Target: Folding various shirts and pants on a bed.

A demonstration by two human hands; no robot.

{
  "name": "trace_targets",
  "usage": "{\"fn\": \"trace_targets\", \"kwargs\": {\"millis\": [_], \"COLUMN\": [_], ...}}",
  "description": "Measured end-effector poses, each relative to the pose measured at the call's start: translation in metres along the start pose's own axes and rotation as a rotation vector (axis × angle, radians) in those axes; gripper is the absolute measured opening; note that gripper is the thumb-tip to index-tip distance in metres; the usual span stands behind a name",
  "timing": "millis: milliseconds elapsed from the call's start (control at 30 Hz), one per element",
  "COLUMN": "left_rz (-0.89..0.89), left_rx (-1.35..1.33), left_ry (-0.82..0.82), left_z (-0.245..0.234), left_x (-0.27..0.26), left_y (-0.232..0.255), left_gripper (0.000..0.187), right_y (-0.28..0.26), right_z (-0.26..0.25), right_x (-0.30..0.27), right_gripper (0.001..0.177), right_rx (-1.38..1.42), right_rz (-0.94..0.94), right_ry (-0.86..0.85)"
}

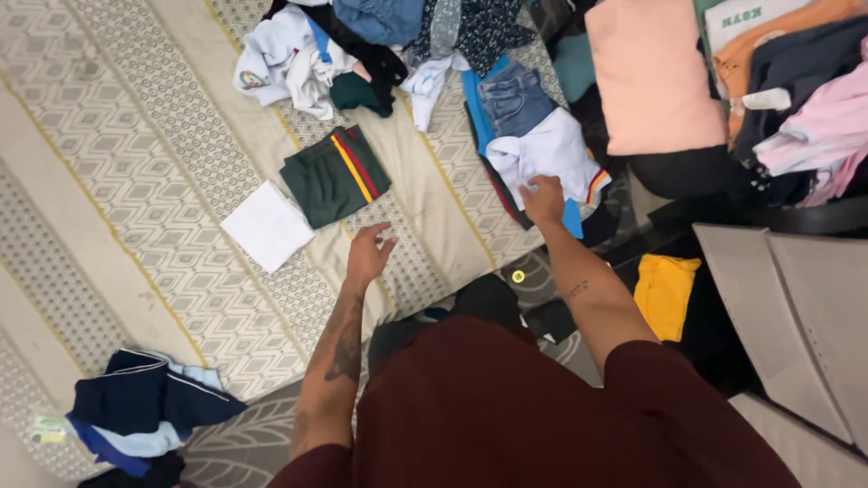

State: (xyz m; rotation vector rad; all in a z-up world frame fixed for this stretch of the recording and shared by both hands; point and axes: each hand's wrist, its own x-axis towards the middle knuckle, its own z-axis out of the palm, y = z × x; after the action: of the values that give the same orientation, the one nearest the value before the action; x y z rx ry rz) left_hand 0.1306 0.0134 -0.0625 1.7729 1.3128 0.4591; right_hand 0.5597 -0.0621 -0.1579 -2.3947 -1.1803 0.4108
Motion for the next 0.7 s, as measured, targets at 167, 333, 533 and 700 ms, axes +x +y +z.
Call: {"fn": "trace_targets", "kwargs": {"millis": [167, 333, 533, 700], "left_rz": [-0.082, -0.098, -0.020, -0.047], "left_rx": [-0.040, -0.044, -0.122, -0.093], "left_ry": [-0.005, 0.004, 0.036, 0.021], "left_z": [0.013, 0.013, 0.010, -0.005], "left_x": [-0.011, -0.023, -0.018, -0.002], "left_y": [-0.004, -0.001, -0.004, 0.032], "left_gripper": [0.037, 0.037, 0.037, 0.058], "right_y": [-0.022, 0.035, -0.084, -0.195], "right_z": [-0.002, 0.056, -0.064, -0.169], "right_x": [0.015, 0.048, 0.043, 0.013], "right_gripper": [0.052, 0.079, 0.045, 0.047], "right_rx": [-0.184, -0.148, 0.716, 1.054], "right_rz": [-0.208, -0.041, 0.036, -0.203], "right_ry": [-0.353, -0.238, -0.234, -0.550]}}
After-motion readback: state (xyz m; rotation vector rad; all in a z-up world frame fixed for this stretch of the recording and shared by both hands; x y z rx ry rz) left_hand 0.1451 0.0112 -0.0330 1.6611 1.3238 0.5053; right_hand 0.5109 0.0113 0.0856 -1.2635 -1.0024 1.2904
